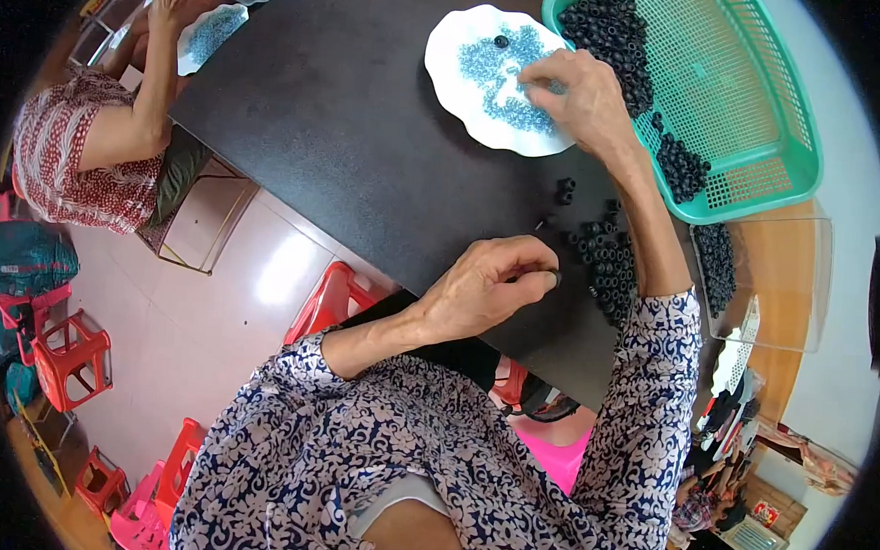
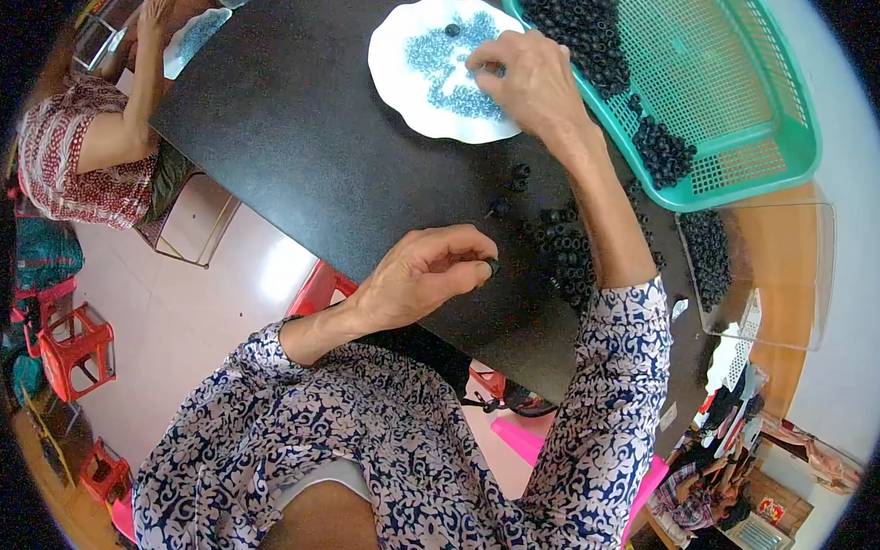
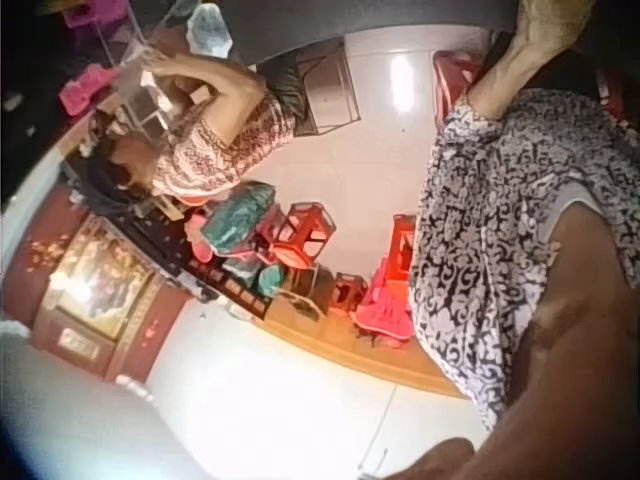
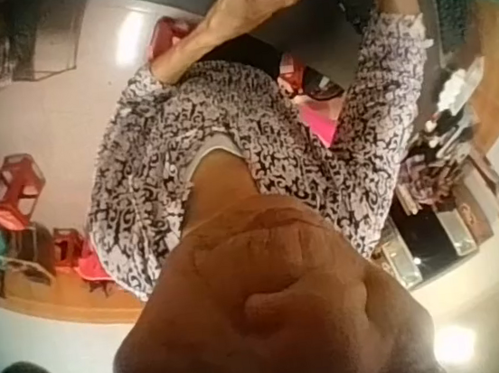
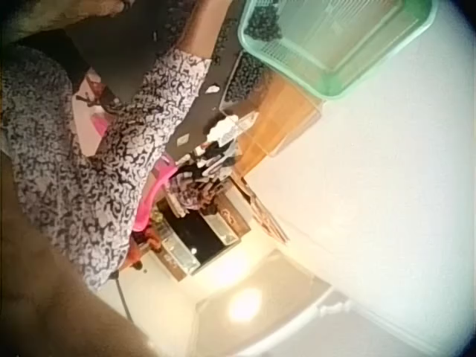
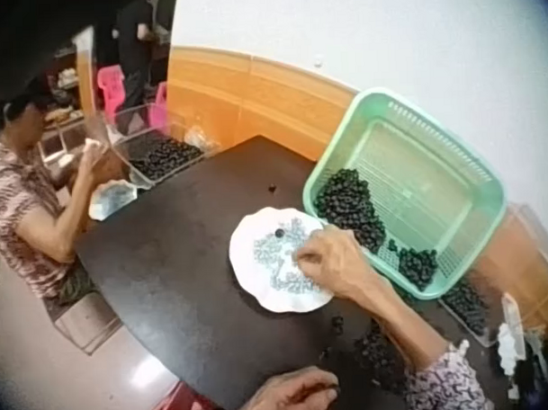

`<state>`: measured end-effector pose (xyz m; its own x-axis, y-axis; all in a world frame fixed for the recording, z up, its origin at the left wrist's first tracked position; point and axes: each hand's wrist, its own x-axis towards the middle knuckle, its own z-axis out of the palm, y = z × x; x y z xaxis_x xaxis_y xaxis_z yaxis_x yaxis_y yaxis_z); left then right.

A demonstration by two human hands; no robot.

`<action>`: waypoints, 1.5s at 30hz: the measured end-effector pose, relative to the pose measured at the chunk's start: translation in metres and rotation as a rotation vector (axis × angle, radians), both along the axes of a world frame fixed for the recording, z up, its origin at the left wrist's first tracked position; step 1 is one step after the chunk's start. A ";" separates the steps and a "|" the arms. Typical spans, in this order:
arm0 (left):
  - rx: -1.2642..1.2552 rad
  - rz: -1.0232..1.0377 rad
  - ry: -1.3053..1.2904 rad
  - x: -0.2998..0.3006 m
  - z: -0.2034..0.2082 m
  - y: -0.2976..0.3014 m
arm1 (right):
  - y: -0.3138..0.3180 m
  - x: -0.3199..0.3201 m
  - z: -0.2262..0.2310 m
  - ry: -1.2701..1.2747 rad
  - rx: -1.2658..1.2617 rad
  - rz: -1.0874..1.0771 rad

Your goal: Manual assembly of black rubber grommets with blue beads or pins.

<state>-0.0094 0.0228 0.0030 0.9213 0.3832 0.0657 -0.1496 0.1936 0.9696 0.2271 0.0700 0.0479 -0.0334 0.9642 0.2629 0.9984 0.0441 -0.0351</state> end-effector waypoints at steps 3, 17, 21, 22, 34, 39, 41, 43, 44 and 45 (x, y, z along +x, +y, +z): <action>0.014 -0.021 0.010 0.001 0.002 0.002 | 0.004 0.001 -0.007 -0.029 0.020 0.017; 0.033 -0.011 -0.016 0.002 -0.001 0.003 | 0.006 0.011 0.003 0.066 -0.043 -0.095; 0.035 -0.007 -0.030 0.003 -0.002 0.002 | 0.001 0.015 -0.003 0.080 -0.054 -0.097; 0.034 -0.006 -0.029 0.003 -0.003 0.002 | 0.001 0.013 -0.003 0.080 -0.054 -0.095; 0.014 -0.020 -0.051 0.004 -0.002 0.002 | -0.001 0.008 -0.002 0.298 -0.054 -0.105; 0.055 0.009 -0.050 0.006 -0.005 -0.002 | 0.010 0.014 -0.001 0.097 0.096 -0.021; 0.039 -0.008 -0.030 0.005 -0.001 0.001 | 0.013 0.006 -0.003 0.043 0.053 -0.018; 0.022 -0.027 -0.013 0.005 -0.001 0.001 | 0.011 0.003 -0.006 0.029 -0.001 -0.021; 0.024 -0.025 -0.021 0.006 -0.003 0.000 | 0.011 0.007 -0.008 0.028 -0.001 -0.020; 0.026 -0.023 -0.028 0.006 -0.005 0.000 | 0.012 0.012 -0.010 0.063 0.039 -0.047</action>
<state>-0.0033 0.0224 -0.0018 0.9276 0.3597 0.1014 -0.1728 0.1723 0.9698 0.2390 0.0815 0.0379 0.0294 0.9534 0.3002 0.9952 0.0000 -0.0975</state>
